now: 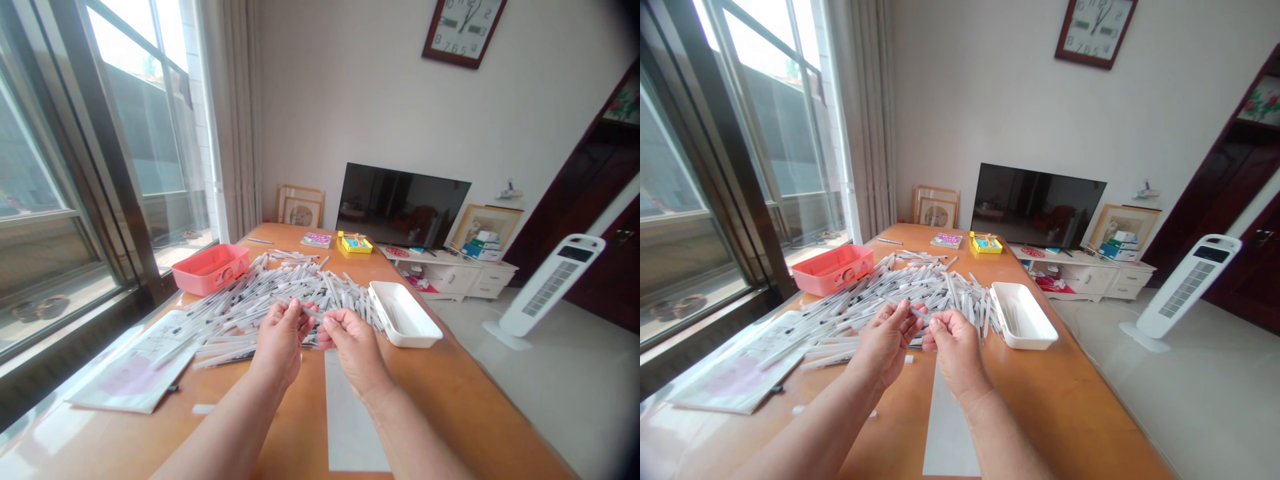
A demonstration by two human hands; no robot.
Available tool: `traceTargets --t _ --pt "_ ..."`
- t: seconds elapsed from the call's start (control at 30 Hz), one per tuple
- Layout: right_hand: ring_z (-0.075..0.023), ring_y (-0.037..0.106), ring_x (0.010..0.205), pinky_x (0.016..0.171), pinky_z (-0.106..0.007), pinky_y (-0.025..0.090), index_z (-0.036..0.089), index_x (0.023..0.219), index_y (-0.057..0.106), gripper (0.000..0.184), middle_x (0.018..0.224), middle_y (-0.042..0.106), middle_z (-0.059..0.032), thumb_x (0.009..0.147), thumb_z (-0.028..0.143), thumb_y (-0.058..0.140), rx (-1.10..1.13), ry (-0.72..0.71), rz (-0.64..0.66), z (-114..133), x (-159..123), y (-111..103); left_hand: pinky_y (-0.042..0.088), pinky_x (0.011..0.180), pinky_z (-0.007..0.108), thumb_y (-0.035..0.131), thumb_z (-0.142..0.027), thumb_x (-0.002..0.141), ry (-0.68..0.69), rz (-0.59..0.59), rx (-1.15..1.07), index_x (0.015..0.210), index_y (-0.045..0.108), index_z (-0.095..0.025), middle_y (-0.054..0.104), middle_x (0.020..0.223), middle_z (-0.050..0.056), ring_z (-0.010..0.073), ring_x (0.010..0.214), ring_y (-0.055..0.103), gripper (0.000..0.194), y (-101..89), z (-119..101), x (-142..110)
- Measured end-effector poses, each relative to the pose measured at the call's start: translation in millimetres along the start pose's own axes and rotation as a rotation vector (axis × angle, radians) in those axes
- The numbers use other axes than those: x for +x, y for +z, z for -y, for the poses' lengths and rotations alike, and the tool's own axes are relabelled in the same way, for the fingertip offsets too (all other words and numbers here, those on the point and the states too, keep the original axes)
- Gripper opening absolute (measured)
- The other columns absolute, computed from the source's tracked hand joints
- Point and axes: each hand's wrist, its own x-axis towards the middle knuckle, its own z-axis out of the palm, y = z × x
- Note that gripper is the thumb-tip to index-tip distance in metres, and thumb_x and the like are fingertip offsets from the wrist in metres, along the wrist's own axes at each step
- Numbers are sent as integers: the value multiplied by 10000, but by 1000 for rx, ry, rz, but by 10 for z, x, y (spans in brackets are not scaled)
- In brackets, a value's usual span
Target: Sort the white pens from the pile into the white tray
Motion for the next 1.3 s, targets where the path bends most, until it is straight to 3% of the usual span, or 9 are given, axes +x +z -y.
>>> traceTargets --t 0.53,0.83,1.0,1.3 --pt "-171 648 662 646 -321 552 177 916 651 330 799 712 -50 837 497 669 -15 -69 2 -27 -12 9 551 681 228 711 -301 846 -2 -1 -14 807 515 -188 713 932 69 106 720 668 230 33 2 -51" --pt "-169 647 686 656 -310 542 163 958 643 371 816 702 -58 801 495 697 -7 68 63 -10 41 -33 575 687 233 655 -222 879 -34 34 31 837 525 -180 725 950 101 114 708 681 143 -52 -10 69" --pt "-136 622 653 626 -259 509 182 972 606 320 771 688 -23 764 384 743 132 72 -7 74 62 -122 596 778 264 710 -207 837 -97 104 9 840 545 -180 715 980 95 155 826 720 168 -87 -14 80" --pt "-107 590 628 569 -201 460 165 938 642 290 751 694 -31 723 302 781 386 97 -88 100 184 -309 607 748 251 707 -179 836 -231 94 -10 1004 636 -167 711 1005 108 183 885 726 183 -53 -8 60"
